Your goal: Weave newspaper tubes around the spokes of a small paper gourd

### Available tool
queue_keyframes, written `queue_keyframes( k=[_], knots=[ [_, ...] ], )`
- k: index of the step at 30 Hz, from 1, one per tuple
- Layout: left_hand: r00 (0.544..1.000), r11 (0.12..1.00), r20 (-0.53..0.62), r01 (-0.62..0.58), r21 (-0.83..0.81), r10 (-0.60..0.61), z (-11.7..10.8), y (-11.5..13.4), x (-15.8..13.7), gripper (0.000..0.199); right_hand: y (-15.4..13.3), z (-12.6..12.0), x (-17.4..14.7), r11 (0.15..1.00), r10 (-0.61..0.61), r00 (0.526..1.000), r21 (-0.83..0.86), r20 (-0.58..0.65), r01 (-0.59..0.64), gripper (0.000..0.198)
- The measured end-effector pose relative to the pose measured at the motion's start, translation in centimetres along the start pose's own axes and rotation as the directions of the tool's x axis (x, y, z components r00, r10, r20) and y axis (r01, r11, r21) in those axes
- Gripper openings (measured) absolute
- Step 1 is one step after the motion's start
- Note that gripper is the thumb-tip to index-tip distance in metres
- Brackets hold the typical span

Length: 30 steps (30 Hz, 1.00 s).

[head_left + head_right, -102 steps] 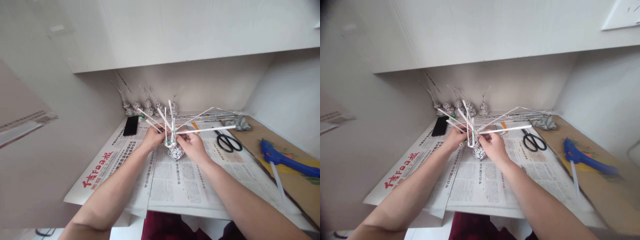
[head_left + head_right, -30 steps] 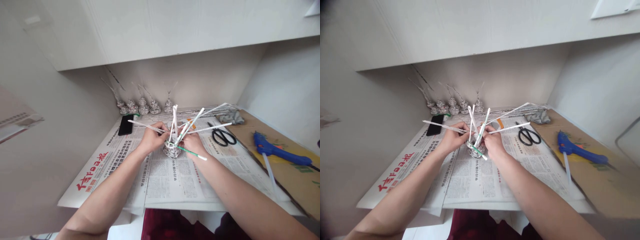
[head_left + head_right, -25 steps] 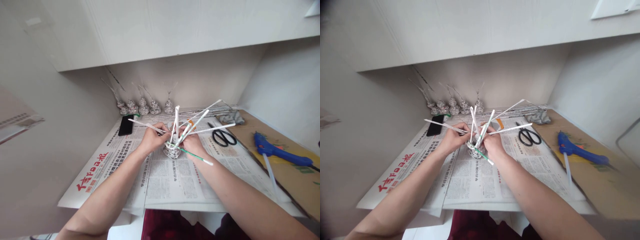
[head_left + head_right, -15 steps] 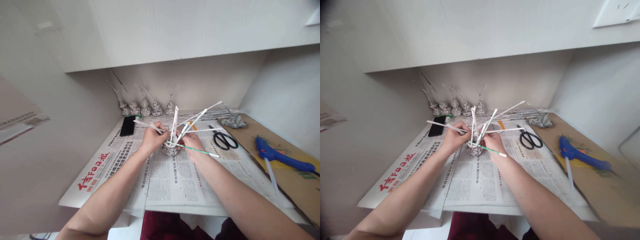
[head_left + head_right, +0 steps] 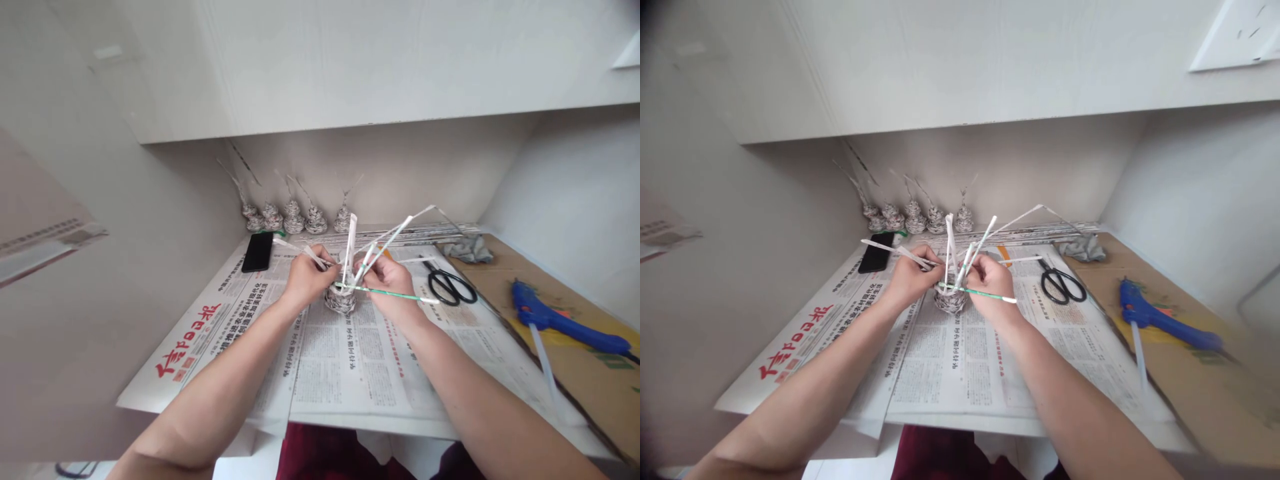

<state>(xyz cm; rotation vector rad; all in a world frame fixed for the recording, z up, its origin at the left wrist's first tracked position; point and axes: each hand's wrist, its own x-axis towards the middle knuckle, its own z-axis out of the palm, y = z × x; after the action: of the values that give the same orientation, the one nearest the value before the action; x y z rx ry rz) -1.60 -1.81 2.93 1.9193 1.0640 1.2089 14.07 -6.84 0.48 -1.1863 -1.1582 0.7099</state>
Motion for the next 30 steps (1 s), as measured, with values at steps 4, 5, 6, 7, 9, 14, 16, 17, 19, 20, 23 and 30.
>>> queue_keyframes(
  k=[4, 5, 6, 7, 9, 14, 16, 17, 19, 20, 23, 30],
  knots=[
    [1.0, 1.0, 0.0, -0.007, -0.024, 0.007, 0.08, -0.13, -0.04, 0.013, -0.07, -0.09, 0.03, 0.999, -0.034, 0.995, 0.043, 0.097, 0.03, 0.017],
    [1.0, 0.999, 0.005, -0.007, -0.031, 0.007, 0.08, -0.15, -0.05, 0.013, -0.09, -0.14, 0.08, 0.998, -0.033, 0.992, 0.048, 0.121, 0.027, 0.018],
    [1.0, 0.999, 0.012, -0.006, -0.038, 0.007, 0.09, -0.15, -0.06, 0.012, -0.1, -0.18, 0.13, 0.999, -0.027, 0.989, 0.041, 0.142, 0.021, 0.019],
    [1.0, 0.999, 0.022, -0.003, -0.044, 0.004, 0.1, -0.1, -0.1, 0.012, -0.1, -0.23, 0.17, 1.0, -0.019, 0.987, 0.021, 0.157, 0.016, 0.018],
    [0.999, 0.998, 0.046, 0.014, -0.056, -0.012, 0.13, 0.08, -0.21, 0.011, -0.04, -0.27, 0.18, 0.999, -0.005, 0.987, -0.039, 0.159, 0.011, 0.015],
    [0.994, 0.995, 0.085, 0.071, -0.075, -0.065, 0.27, 0.68, -0.51, 0.014, 0.23, -0.08, -0.19, 0.99, -0.064, 0.996, -0.123, 0.055, 0.07, 0.01],
    [0.994, 0.995, 0.084, 0.073, -0.074, -0.067, 0.32, 0.78, -0.54, 0.018, 0.26, 0.02, -0.33, 0.989, -0.077, 0.997, -0.125, 0.021, 0.079, 0.009],
    [0.994, 0.994, 0.081, 0.074, -0.079, -0.067, 0.34, 0.78, -0.53, 0.021, 0.28, 0.05, -0.37, 0.989, -0.082, 0.997, -0.126, 0.008, 0.082, 0.008],
    [0.994, 0.992, 0.077, 0.084, -0.095, -0.076, 0.38, 0.71, -0.49, 0.028, 0.38, 0.07, -0.36, 0.988, -0.09, 0.996, -0.131, -0.016, 0.088, 0.008],
    [0.993, 0.99, 0.084, 0.09, -0.106, -0.082, 0.39, 0.66, -0.47, 0.03, 0.47, 0.06, -0.32, 0.987, -0.094, 0.995, -0.136, -0.024, 0.09, 0.008],
    [0.987, 0.983, 0.12, 0.123, -0.136, -0.107, 0.39, 0.5, -0.43, 0.026, 0.79, 0.03, -0.17, 0.987, -0.087, 0.995, -0.138, -0.052, 0.079, 0.01],
    [0.98, 0.957, 0.101, 0.189, -0.219, -0.171, 0.96, 0.8, -0.81, 0.021, 0.2, 0.24, -0.2, 1.0, 0.013, 0.997, 0.023, -0.078, -0.011, 0.017]
  ],
)
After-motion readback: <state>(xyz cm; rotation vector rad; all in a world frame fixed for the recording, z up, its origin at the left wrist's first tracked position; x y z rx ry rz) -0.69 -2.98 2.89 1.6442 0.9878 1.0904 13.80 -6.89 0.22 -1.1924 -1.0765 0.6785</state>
